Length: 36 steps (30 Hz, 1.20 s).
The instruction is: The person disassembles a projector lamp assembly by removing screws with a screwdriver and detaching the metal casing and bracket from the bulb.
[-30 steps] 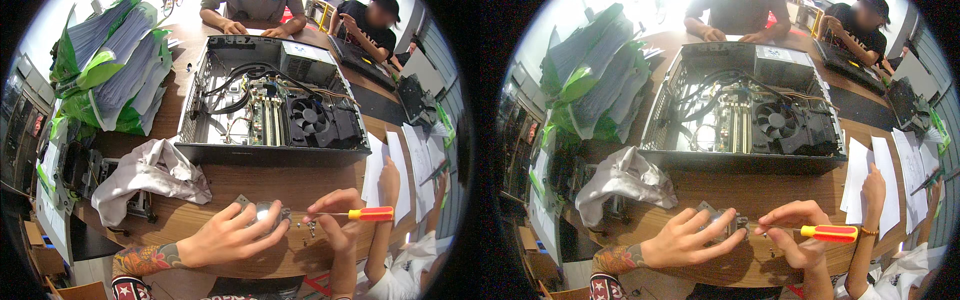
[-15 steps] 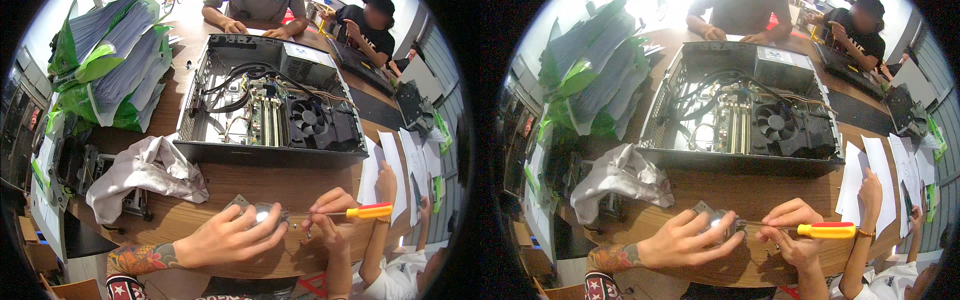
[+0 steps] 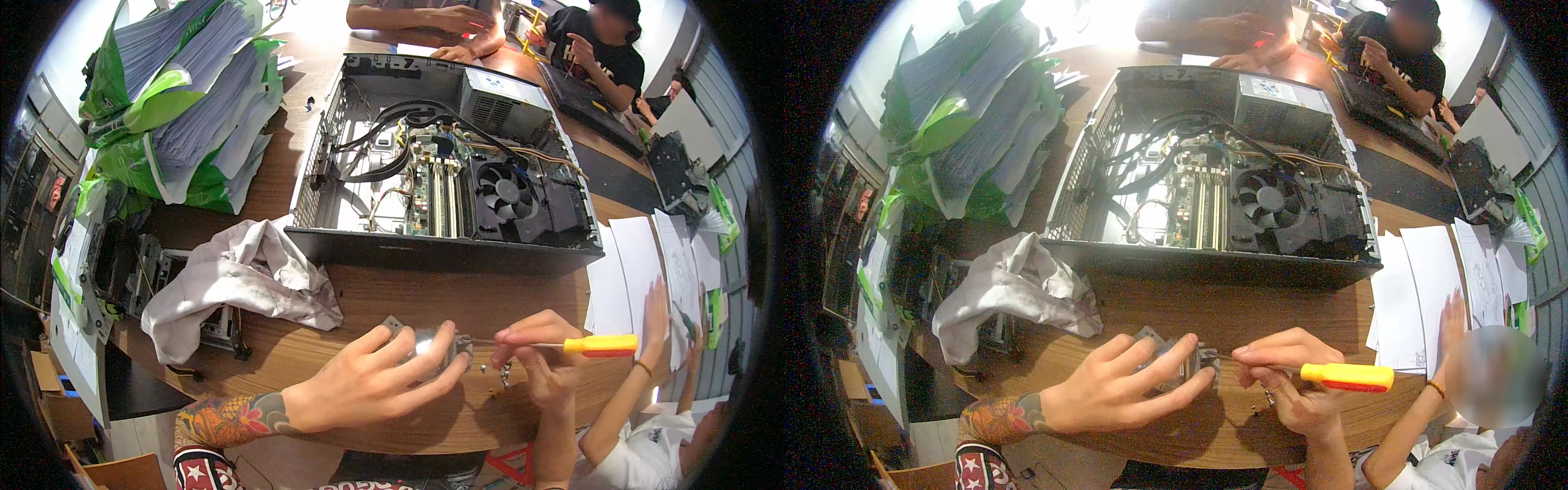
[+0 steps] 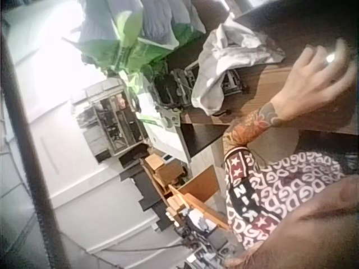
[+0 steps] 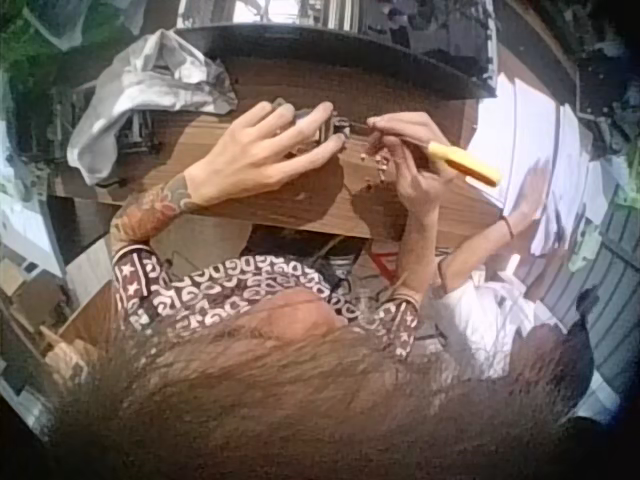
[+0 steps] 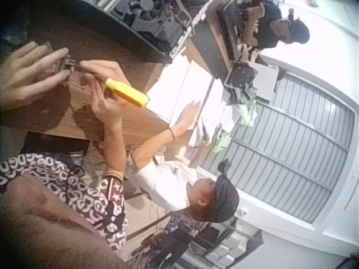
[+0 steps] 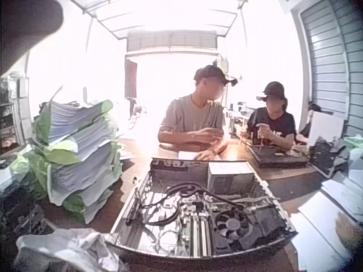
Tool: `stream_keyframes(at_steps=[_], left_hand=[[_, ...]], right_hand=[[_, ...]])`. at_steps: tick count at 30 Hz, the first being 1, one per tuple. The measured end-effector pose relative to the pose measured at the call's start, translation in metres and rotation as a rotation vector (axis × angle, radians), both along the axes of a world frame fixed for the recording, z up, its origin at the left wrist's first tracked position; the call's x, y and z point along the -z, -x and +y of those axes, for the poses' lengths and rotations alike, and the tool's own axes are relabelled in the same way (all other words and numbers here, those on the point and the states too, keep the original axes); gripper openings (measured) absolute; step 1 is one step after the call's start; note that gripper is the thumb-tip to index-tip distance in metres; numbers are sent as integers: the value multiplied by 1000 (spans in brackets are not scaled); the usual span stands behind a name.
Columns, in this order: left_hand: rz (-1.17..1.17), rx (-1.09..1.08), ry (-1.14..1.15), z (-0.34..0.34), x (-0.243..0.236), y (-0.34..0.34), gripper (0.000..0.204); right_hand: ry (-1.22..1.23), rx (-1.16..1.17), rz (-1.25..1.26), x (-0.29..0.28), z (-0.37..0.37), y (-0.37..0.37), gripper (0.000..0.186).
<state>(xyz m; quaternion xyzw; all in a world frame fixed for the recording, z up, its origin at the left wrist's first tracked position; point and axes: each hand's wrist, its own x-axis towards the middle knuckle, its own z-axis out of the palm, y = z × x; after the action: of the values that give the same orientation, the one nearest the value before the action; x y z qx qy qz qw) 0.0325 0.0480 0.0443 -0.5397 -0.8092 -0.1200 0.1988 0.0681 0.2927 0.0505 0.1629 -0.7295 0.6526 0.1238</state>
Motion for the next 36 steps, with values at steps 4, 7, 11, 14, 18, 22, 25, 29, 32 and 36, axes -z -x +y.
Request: stream_keyframes(at_steps=[4, 7, 11, 14, 18, 22, 25, 29, 32, 36], left_hand=[[48, 26, 18, 1, 4, 1, 46], [78, 40, 23, 1, -3, 1, 46], [49, 25, 10, 2, -1, 4, 46], [40, 26, 22, 3, -5, 4, 46], [38, 30, 58, 3, -6, 2, 47], [-2, -8, 16, 0, -4, -2, 44], [36, 2, 20, 4, -3, -2, 43], [35, 13, 41, 6, -8, -1, 44], [7, 11, 23, 5, -8, 1, 46], [-6, 8, 9, 4, -6, 0, 48]], right_hand=[[-41, 103, 41, 11, 1, 0, 13], [-66, 130, 44, 6, 3, -2, 15], [58, 134, -4, 7, -7, 4, 15], [189, 173, -65, 1, -11, 2, 13], [131, -2, -108, -2, -6, -3, 27], [19, -96, -47, -2, -2, 5, 22], [46, -109, 8, 2, 0, 4, 20], [40, -23, 9, 8, 2, 6, 14], [94, -42, 0, 8, -1, 7, 15], [280, -119, -85, 6, -9, 2, 15]])
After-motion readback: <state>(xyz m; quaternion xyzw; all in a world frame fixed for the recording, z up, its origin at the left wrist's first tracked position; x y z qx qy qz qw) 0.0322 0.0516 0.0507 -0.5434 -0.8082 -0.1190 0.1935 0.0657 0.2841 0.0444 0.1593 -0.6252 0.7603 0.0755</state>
